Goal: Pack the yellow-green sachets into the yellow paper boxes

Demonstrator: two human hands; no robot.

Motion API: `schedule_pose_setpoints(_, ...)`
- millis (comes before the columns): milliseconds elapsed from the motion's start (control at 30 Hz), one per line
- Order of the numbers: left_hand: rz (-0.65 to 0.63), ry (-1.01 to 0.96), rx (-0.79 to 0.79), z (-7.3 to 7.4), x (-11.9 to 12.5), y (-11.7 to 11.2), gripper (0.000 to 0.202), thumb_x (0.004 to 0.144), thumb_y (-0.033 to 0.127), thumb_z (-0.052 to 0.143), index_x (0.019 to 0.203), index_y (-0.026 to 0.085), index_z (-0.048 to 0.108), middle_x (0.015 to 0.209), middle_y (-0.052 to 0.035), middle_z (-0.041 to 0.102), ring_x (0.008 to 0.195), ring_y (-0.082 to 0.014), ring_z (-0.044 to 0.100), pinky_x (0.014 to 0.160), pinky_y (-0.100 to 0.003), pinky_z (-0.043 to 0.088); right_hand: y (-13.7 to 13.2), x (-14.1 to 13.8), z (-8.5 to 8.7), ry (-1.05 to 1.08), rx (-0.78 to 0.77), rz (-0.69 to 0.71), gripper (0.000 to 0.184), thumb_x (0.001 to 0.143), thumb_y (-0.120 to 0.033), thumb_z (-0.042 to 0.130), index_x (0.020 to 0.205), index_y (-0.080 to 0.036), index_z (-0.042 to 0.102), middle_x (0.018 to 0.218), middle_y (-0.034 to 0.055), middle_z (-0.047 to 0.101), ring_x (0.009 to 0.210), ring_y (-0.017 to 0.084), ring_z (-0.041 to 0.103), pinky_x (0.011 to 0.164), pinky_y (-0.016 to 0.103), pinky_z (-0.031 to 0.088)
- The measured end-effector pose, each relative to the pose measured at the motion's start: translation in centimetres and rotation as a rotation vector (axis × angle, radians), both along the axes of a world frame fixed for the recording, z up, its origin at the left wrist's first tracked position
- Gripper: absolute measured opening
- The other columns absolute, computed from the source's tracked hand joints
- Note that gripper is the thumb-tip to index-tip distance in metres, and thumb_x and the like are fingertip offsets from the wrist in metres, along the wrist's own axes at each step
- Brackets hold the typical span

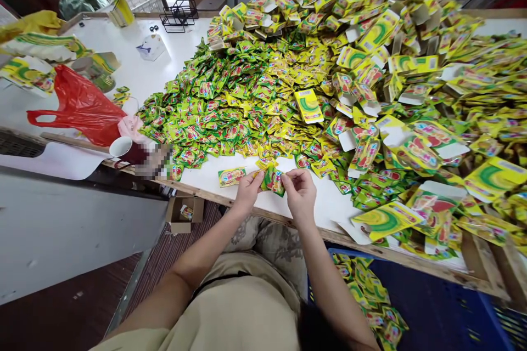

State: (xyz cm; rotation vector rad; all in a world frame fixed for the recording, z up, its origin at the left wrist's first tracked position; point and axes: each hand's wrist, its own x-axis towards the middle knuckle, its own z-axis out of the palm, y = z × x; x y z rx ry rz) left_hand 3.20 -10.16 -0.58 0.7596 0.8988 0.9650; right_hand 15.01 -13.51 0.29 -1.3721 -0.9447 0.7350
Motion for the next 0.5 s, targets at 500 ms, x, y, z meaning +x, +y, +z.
schedule_pose_setpoints(500,0.001,0.029,0.039,-0.1,-0.3,-0.6,0.042,0.076,0.051,0.063,0.097,0.014,0.066,0.083,-0.0044,0.067,0.078,-0.0149,0.062,0.073,-0.029,0.052,-0.2,-0.3,-1.5,-0.256,0.035,-0.034,0.009,0.086,-0.029,0.054,0.091,-0.021,0.054,0.081,0.0017,0.053,0.066,0.014,0.048,0.060,0.029,0.042)
